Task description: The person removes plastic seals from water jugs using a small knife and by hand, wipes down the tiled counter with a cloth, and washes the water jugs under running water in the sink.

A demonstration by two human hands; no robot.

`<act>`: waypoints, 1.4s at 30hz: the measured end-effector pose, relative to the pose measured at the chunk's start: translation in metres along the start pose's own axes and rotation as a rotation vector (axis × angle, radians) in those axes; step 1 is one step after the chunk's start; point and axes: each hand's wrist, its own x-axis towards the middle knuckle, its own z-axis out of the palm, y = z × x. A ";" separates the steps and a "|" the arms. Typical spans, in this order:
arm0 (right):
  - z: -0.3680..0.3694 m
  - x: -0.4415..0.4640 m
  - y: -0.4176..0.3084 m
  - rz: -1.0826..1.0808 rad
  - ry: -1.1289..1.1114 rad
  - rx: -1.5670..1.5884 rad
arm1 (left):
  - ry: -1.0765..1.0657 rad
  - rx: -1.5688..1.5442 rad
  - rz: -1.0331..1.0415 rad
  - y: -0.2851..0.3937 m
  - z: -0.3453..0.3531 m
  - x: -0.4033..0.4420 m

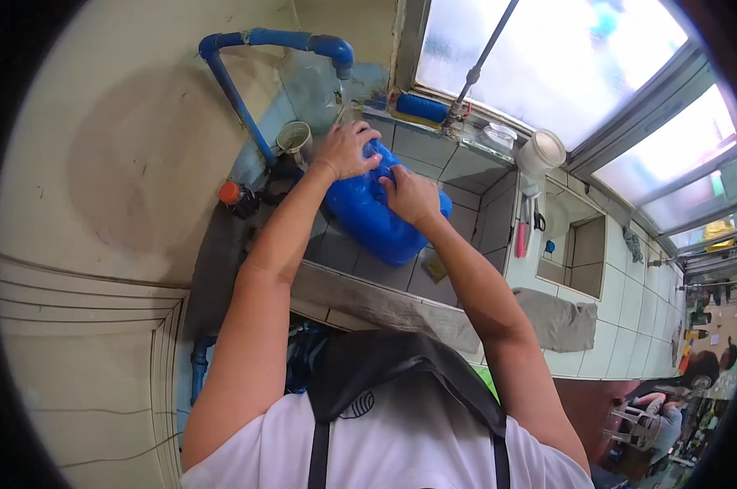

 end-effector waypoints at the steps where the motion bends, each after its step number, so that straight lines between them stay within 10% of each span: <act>1: 0.000 0.000 -0.003 0.004 -0.003 -0.004 | -0.001 0.007 0.000 0.001 -0.001 0.000; 12: 0.008 -0.007 -0.008 -0.100 0.043 -0.017 | 0.130 0.023 -0.155 0.013 -0.004 -0.029; 20: 0.011 -0.025 -0.031 0.147 -0.017 0.066 | 0.155 0.189 -0.816 0.059 0.010 0.013; 24: 0.036 -0.002 -0.012 0.307 0.101 0.162 | -0.192 -0.095 -0.813 0.028 -0.019 0.054; 26: 0.051 0.028 0.009 0.638 -0.272 1.042 | -0.209 -0.821 -0.845 -0.001 -0.012 0.056; 28: -0.003 0.015 -0.024 0.714 -0.283 1.138 | -0.077 -1.104 -0.863 0.009 -0.017 0.019; 30: 0.001 0.019 -0.040 0.669 -0.283 1.204 | 0.059 -0.846 -0.403 -0.016 0.017 -0.020; 32: 0.072 0.049 -0.049 0.280 0.671 0.616 | -0.182 -0.446 -0.632 0.024 -0.022 -0.059; 34: 0.005 0.062 -0.082 -0.059 0.817 0.578 | 0.096 -0.222 -0.474 0.045 -0.007 -0.094; 35: -0.014 0.075 -0.094 -0.095 0.552 0.829 | 0.377 0.002 -0.293 0.052 -0.001 -0.100; 38: -0.031 0.128 -0.117 0.012 -0.163 1.558 | 0.202 0.075 -0.490 0.077 -0.009 -0.086; 41: -0.048 0.120 -0.110 0.070 -0.099 1.552 | 0.233 -0.026 -0.314 0.039 0.013 -0.070; 42: -0.050 0.106 -0.100 -0.150 0.022 1.125 | 0.208 -0.067 -0.256 0.035 0.007 -0.064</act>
